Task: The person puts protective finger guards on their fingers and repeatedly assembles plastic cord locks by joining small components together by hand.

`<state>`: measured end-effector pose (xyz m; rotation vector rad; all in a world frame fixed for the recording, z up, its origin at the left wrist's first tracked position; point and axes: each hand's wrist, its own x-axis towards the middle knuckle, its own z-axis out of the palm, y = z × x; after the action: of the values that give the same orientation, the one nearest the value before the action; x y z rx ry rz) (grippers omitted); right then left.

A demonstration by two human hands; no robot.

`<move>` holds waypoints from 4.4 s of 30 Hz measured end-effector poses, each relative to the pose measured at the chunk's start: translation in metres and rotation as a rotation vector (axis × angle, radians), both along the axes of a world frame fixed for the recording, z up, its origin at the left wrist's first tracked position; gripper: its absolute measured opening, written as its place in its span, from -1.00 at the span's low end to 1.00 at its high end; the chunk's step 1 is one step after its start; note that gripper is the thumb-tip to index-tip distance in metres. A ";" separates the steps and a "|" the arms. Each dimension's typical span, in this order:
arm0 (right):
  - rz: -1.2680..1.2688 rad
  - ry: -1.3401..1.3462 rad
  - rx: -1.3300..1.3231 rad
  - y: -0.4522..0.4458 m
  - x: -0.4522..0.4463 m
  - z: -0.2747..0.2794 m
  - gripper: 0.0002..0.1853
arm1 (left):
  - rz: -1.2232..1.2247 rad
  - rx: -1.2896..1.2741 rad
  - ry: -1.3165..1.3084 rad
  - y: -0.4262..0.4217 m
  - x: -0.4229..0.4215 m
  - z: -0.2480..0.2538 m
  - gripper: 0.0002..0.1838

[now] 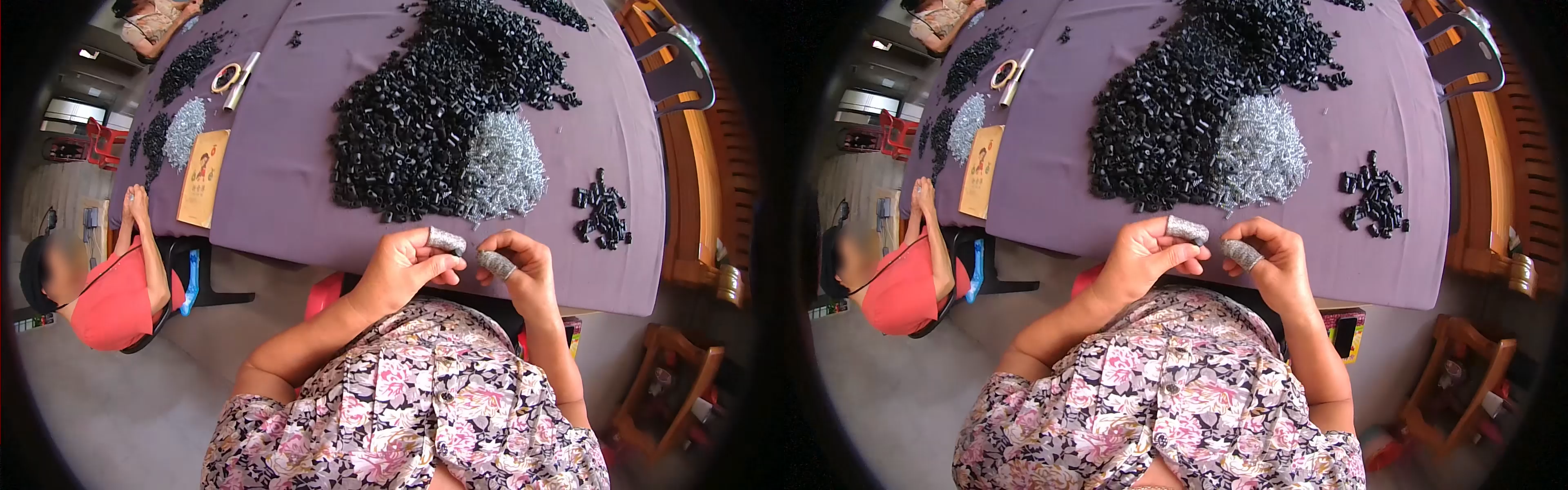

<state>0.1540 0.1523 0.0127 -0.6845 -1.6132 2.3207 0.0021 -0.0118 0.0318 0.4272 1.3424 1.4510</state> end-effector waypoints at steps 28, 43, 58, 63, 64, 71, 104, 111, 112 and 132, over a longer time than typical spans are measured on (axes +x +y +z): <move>0.027 0.010 0.307 -0.014 0.000 0.015 -0.91 | 0.011 0.098 0.094 -0.001 0.002 -0.022 -0.76; 0.095 -0.041 0.183 -0.014 -0.001 0.015 -0.85 | -0.015 0.067 -0.001 0.003 0.007 -0.010 -0.77; 0.103 -0.032 0.571 -0.014 -0.007 0.016 -0.81 | -0.108 -0.044 0.077 -0.001 0.010 -0.026 -0.86; 0.111 -0.021 0.652 -0.011 -0.010 0.021 -0.76 | -0.133 -0.081 -0.023 -0.001 0.002 -0.020 -0.85; 0.101 -0.021 0.625 -0.011 -0.010 0.024 -0.76 | -0.122 -0.077 -0.059 -0.001 0.002 -0.019 -0.84; 0.231 -0.086 0.720 -0.008 -0.009 0.032 -0.72 | -0.148 -0.089 -0.074 -0.002 0.010 -0.025 -0.83; 0.219 -0.037 0.714 -0.030 0.016 0.025 -0.63 | -0.048 -0.077 -0.273 -0.016 0.008 -0.029 -0.79; -0.043 -0.193 0.909 0.008 0.017 0.012 -0.66 | 0.035 -0.107 -0.064 -0.018 -0.006 -0.018 -0.81; -0.021 -0.194 0.924 0.006 0.011 0.014 -0.62 | 0.031 -0.103 -0.064 -0.018 -0.007 -0.021 -0.81; 0.109 -0.290 1.183 0.002 -0.030 0.022 -0.56 | 0.041 -0.057 -0.095 -0.019 -0.007 -0.021 -0.78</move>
<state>0.1240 0.1541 0.0348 -0.6073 -2.7014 0.9327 -0.0045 -0.0306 0.0106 0.2922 1.3198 1.4451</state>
